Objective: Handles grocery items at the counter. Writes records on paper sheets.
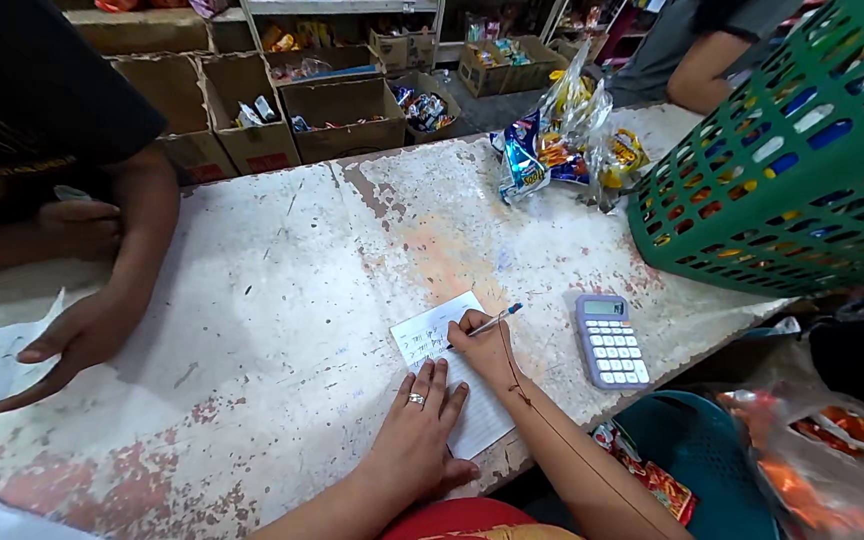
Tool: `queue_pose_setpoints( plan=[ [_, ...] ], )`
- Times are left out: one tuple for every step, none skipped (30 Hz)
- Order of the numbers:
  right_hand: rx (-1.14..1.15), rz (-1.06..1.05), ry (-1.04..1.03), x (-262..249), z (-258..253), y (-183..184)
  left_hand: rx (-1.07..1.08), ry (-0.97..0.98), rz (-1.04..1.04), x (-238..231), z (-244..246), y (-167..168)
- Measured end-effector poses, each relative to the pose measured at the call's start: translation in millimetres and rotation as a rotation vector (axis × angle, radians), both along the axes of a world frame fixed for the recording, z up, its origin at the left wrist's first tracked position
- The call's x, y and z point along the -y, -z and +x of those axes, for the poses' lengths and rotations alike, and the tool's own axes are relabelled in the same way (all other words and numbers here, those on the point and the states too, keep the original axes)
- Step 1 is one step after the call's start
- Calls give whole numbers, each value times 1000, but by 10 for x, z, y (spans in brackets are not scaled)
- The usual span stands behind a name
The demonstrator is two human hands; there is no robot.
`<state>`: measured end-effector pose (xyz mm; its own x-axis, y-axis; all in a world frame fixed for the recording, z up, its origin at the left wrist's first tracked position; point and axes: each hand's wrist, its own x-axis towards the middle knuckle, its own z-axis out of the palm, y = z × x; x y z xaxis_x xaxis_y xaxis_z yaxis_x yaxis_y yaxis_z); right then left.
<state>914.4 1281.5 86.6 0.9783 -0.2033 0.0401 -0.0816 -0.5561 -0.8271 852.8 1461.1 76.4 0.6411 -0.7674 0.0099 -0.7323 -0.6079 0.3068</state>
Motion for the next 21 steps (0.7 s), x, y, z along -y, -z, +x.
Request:
queue_pose_setpoints(
  plan=[
    [3, 2, 8, 0, 0, 5, -19, 11, 10, -1, -6, -6],
    [9, 0, 8, 1, 1, 19, -33, 18, 23, 0, -10, -14],
    [4, -5, -2, 4, 9, 14, -47, 22, 35, 5, -12, -24],
    [-25, 0, -15, 11, 21, -14, -52, 22, 43, 12, -13, -28],
    [-60, 37, -20, 29, 39, -48, -55, 19, 46, 19, -17, -29],
    [-84, 111, -7, 56, 67, -73, -52, 15, 43, 22, -21, -23],
    [-90, 214, 26, 92, 108, -87, -44, 12, 36, 19, -21, -16],
    [-77, 310, 71, 125, 156, -104, -31, 8, 27, 13, -18, -7],
    [-47, 373, 107, 163, 210, -108, -32, 5, 24, 7, -13, -7],
    [-16, 398, 126, 205, 265, -105, -40, 0, 28, 1, -5, -16],
    [4, 400, 128, 243, 318, -107, -51, -6, 34, -5, 12, -29],
    [5, 392, 117, 268, 370, -115, -69, -13, 52, -14, 40, -49],
    [-18, 379, 97, 286, 417, -125, -80, -21, 66, -25, 71, -61],
    [-51, 370, 77, 295, 456, -133, -87, -29, 79, -37, 99, -69],
    [-77, 366, 67, 291, 486, -142, -92, -37, 92, -49, 122, -78],
    [-86, 372, 65, 278, 511, -156, -102, -47, 108, -59, 144, -93],
    [-86, 383, 64, 265, 530, -172, -114, -58, 123, -64, 160, -112],
    [-82, 392, 64, 250, 538, -186, -123, -65, 129, -68, 166, -123],
    [-74, 401, 63, 233, 544, -191, -130, -67, 133, -70, 168, -129],
    [-67, 399, 59, 215, 551, -185, -124, -63, 127, -73, 168, -124],
    [-60, 382, 49, 199, 560, -167, -109, -51, 106, -77, 163, -109]
  ],
)
